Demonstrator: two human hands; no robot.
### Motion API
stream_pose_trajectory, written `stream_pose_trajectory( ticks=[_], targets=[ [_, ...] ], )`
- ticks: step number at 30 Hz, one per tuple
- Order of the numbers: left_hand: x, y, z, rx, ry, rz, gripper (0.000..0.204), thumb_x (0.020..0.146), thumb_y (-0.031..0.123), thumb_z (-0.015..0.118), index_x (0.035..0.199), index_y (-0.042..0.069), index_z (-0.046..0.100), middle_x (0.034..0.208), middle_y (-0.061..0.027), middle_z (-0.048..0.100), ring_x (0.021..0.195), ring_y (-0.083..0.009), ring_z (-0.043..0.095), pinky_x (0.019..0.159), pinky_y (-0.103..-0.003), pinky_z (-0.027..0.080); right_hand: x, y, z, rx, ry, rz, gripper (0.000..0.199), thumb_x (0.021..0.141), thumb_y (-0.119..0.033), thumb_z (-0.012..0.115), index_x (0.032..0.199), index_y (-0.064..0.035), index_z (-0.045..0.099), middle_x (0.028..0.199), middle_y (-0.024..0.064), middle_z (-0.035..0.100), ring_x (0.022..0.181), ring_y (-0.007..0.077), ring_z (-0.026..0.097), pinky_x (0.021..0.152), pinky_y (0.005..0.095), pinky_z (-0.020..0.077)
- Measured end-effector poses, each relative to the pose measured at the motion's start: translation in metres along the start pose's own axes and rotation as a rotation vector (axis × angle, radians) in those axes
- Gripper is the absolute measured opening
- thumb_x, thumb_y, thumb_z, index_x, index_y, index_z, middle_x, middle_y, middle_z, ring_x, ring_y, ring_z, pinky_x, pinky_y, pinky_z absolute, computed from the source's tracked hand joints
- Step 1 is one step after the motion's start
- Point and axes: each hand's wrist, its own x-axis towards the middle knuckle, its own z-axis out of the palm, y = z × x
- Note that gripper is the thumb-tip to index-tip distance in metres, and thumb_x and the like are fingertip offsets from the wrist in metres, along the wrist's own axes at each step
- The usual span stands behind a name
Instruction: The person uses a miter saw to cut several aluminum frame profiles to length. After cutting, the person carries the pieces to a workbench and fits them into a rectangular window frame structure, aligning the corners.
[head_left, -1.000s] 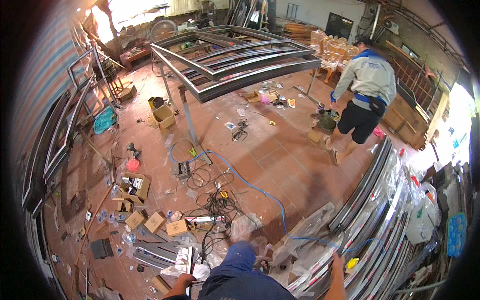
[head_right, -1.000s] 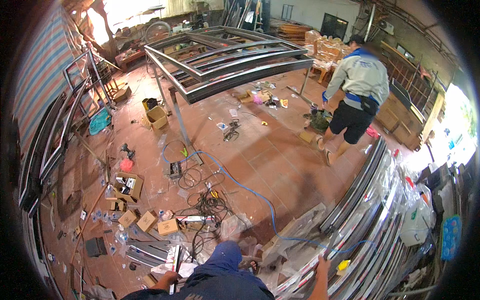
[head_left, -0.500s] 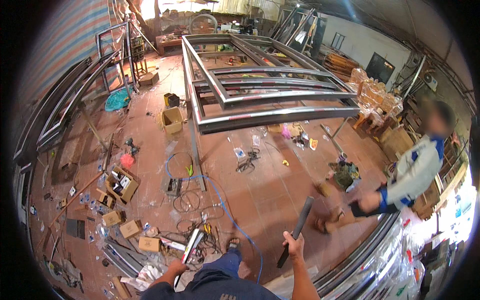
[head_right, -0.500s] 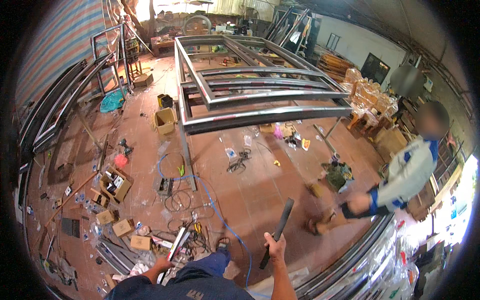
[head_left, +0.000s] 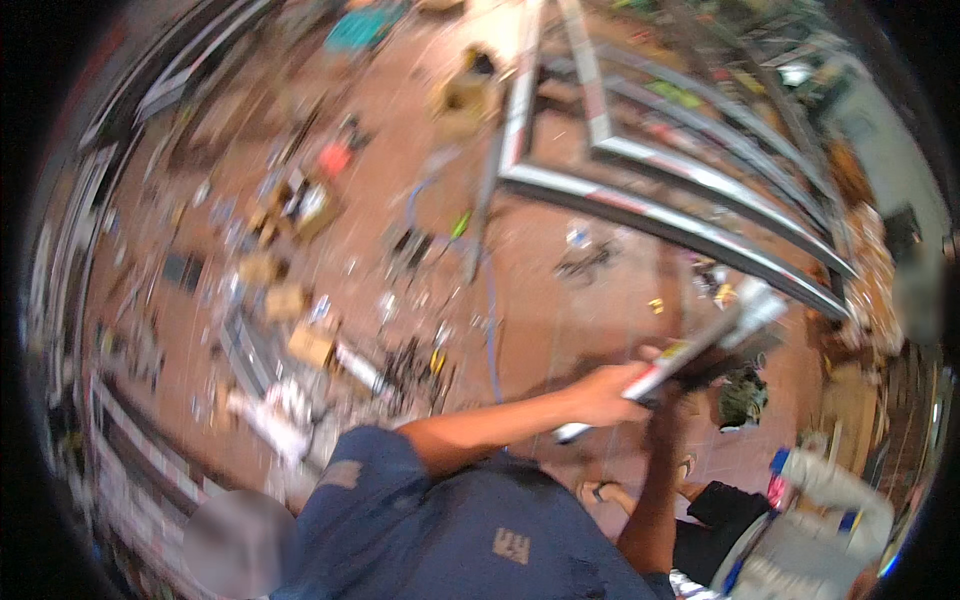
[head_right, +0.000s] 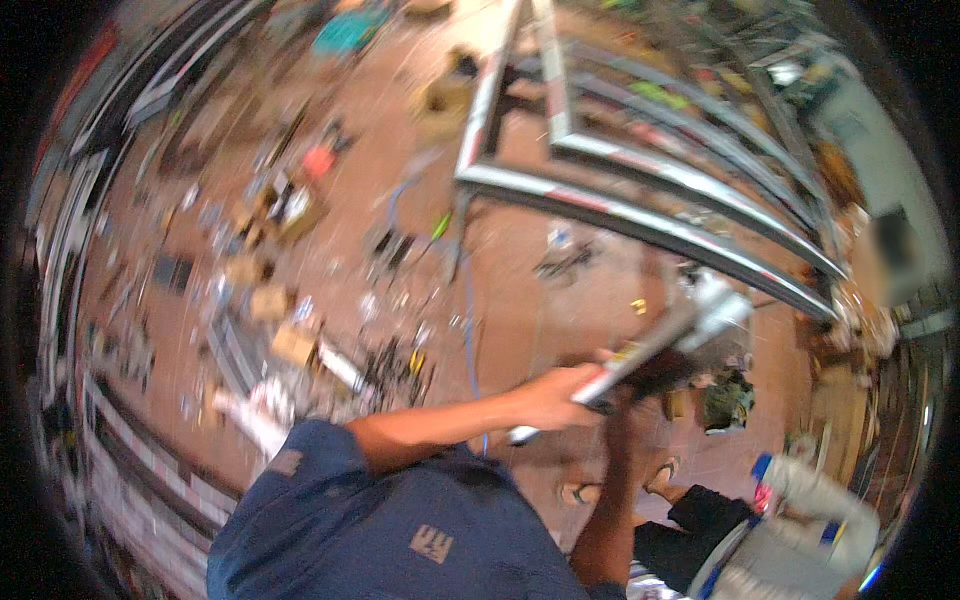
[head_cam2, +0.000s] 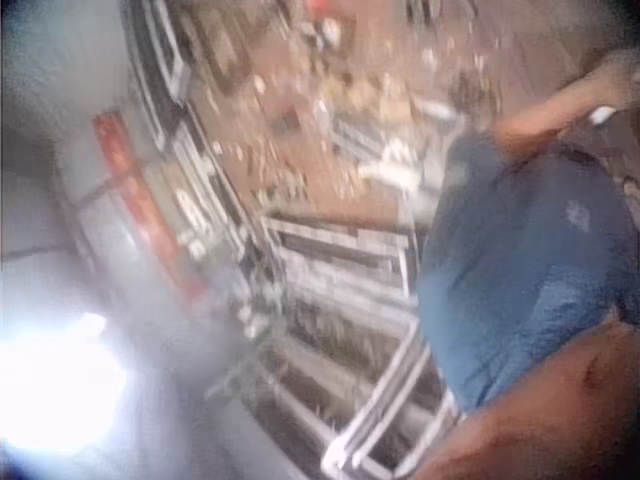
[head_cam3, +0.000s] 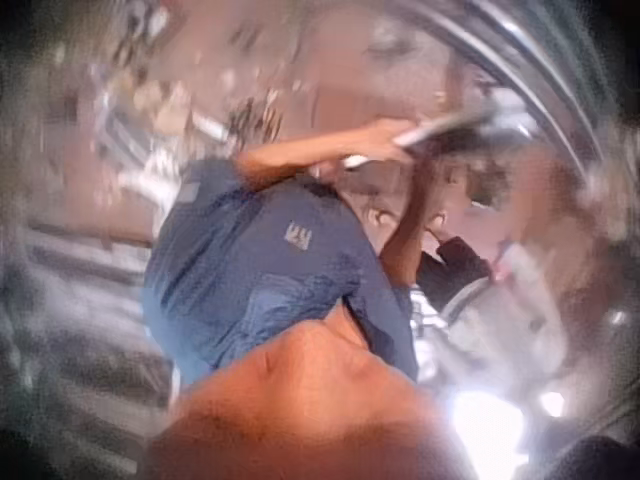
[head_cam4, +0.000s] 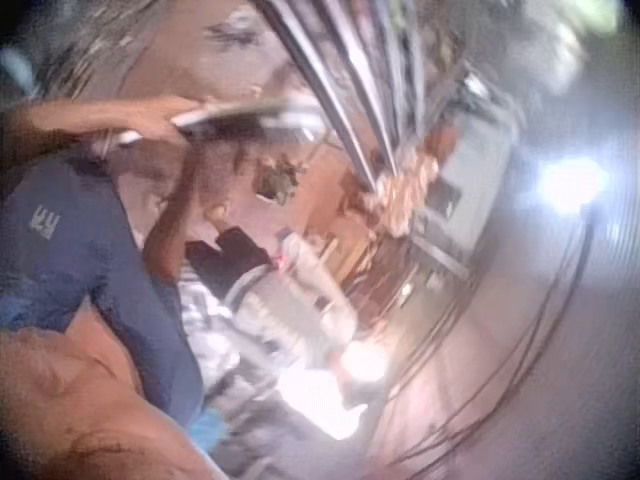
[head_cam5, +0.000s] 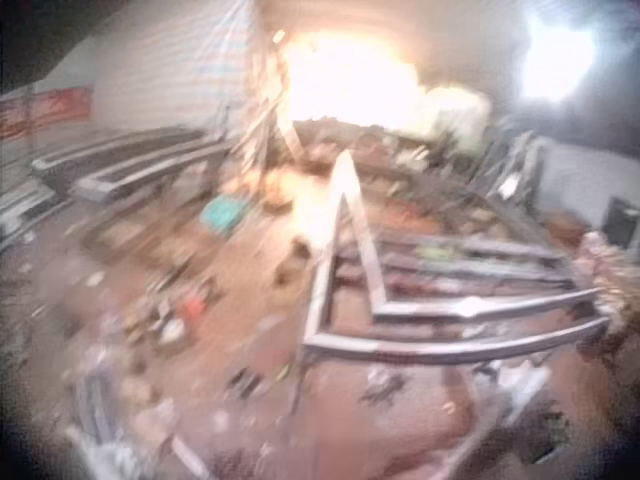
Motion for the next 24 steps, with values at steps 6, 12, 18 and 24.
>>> stream_pose_trajectory(
  ticks=[6, 12, 18, 24],
  targets=[
    [0.069, -0.066, 0.106, -0.152, -0.007, -0.09, 0.06, 0.072, 0.026, 0.087, 0.121, 0.001, 0.064, 0.102, -0.0278, 0.074, 0.104, -0.0438, 0.073, 0.088, -0.051, 0.057, 0.01, 0.022, -0.073, 0.151, -0.08, 0.197, 0.083, 0.102, -0.061, 0.066, 0.152, 0.0044, 0.05, 0.139, 0.0131, 0.064, 0.133, 0.0257, 0.058, 0.118, 0.0459, 0.0419],
    [0.121, -0.078, 0.134, -0.285, 0.067, -0.226, 0.054, 0.07, 0.031, 0.086, 0.11, -0.004, 0.074, 0.108, -0.0279, 0.076, 0.108, -0.043, 0.073, 0.092, -0.052, 0.057, 0.07, 0.08, -0.159, 0.139, -0.084, 0.414, 0.072, 0.107, -0.051, 0.065, 0.147, 0.0084, 0.052, 0.139, 0.0167, 0.063, 0.126, 0.0294, 0.062, 0.113, 0.048, 0.0466],
    [0.228, -0.087, 0.151, -0.27, 0.194, -0.206, 0.049, 0.074, 0.033, 0.083, 0.109, 0.0, 0.075, 0.108, -0.0266, 0.076, 0.108, -0.0465, 0.071, 0.093, -0.052, 0.057, 0.206, 0.096, -0.233, -0.072, -0.234, 0.384, 0.068, 0.106, -0.044, 0.068, 0.15, 0.005, 0.051, 0.142, 0.0194, 0.061, 0.126, 0.0315, 0.061, 0.11, 0.0493, 0.0485],
    [0.292, -0.065, 0.145, -0.181, 0.371, -0.122, 0.047, 0.08, 0.033, 0.081, 0.114, 0.002, 0.069, 0.107, -0.0264, 0.074, 0.108, -0.0463, 0.07, 0.093, -0.054, 0.055, 0.323, 0.05, -0.286, -0.219, -0.174, 0.096, 0.056, 0.103, -0.036, 0.074, 0.142, 0.0029, 0.061, 0.132, 0.0144, 0.065, 0.115, 0.0262, 0.063, 0.106, 0.0456, 0.0499]
  ],
)
